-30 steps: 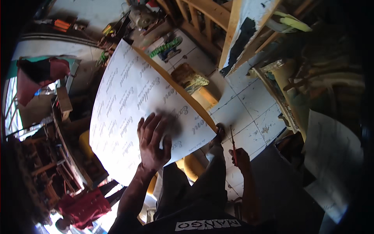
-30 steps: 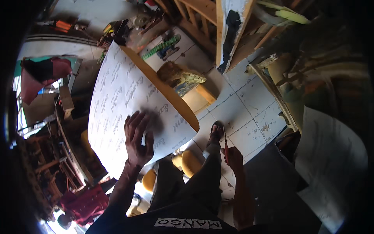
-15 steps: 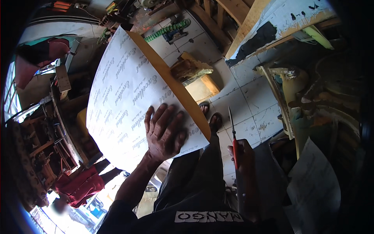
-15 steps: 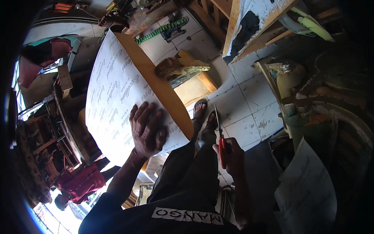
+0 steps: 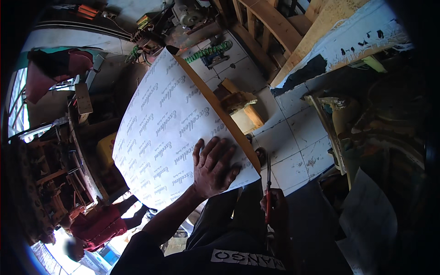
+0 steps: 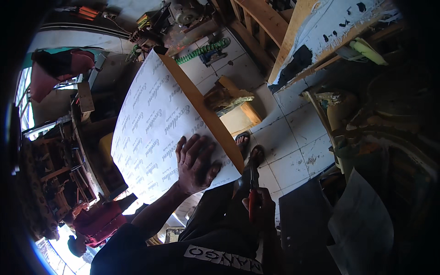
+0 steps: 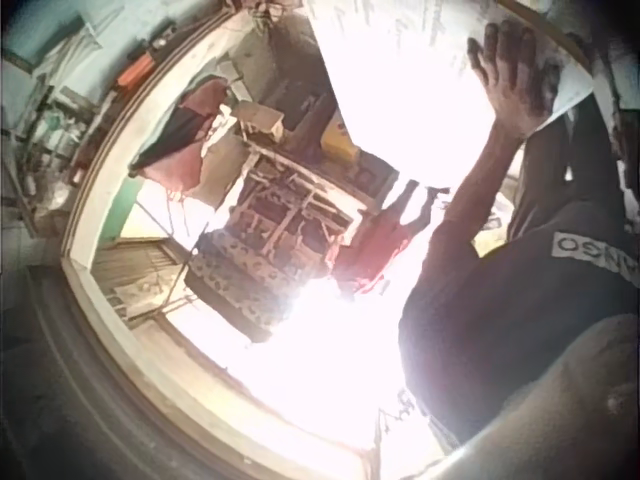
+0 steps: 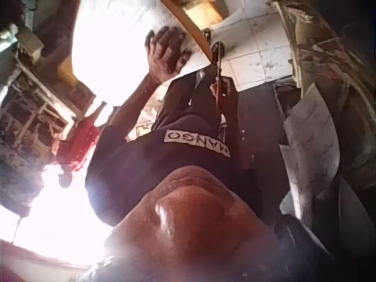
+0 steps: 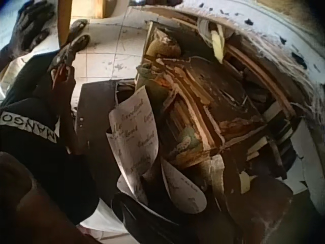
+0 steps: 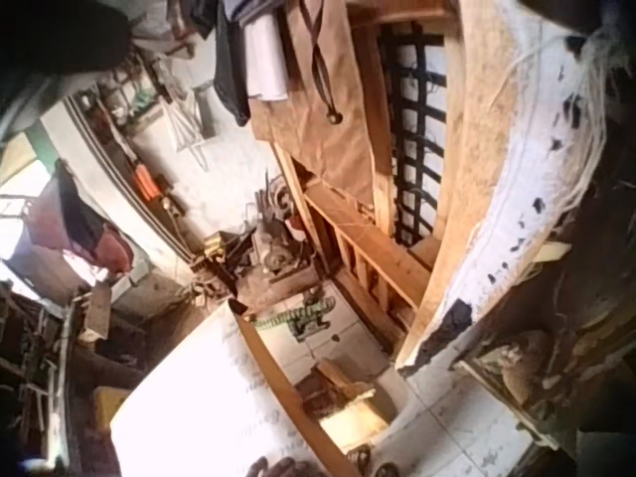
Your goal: The person trims a patterned upholstery sheet using scissors, spreads and aligns the material on the floor, and cuts around the edges of the template sheet using scissors.
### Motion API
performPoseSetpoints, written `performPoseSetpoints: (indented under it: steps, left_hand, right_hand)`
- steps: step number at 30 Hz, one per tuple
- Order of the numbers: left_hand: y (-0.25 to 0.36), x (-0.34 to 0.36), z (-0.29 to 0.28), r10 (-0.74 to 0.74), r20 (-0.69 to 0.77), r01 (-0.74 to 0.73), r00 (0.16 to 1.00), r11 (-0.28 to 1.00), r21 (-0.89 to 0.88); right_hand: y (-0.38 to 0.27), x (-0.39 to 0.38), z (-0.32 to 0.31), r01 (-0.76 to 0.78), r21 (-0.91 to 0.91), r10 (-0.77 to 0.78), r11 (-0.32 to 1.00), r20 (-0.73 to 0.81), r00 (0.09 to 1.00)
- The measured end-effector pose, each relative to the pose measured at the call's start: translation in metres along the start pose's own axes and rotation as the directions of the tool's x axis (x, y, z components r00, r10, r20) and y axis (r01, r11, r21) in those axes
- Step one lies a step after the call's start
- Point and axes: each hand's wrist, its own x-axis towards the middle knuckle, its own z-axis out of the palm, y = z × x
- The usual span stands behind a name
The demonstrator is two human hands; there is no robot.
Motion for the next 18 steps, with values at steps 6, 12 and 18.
performPoseSetpoints:
  steps: [6,12,18]
  left_hand:
    - [0.003,-0.002,-0.004,-0.010,0.046,0.011,0.999,1.000,-0.019]
    - [-0.005,-0.007,-0.017,0.013,0.079,-0.008,0.997,0.997,-0.073]
    - [-0.061,0.030,-0.043,-0.077,-0.101,0.081,0.992,0.996,0.041]
  right_hand:
    - [-0.002,-0.011,0.005,0.011,-0.061,-0.015,0.998,-0.067,0.998]
    - [0.000,-0.016,0.004,0.162,-0.192,-0.178,0.968,-0.066,0.982]
    - [-0.055,0.022,-0.017,0.217,-0.327,-0.267,0.920,-0.115,0.957]
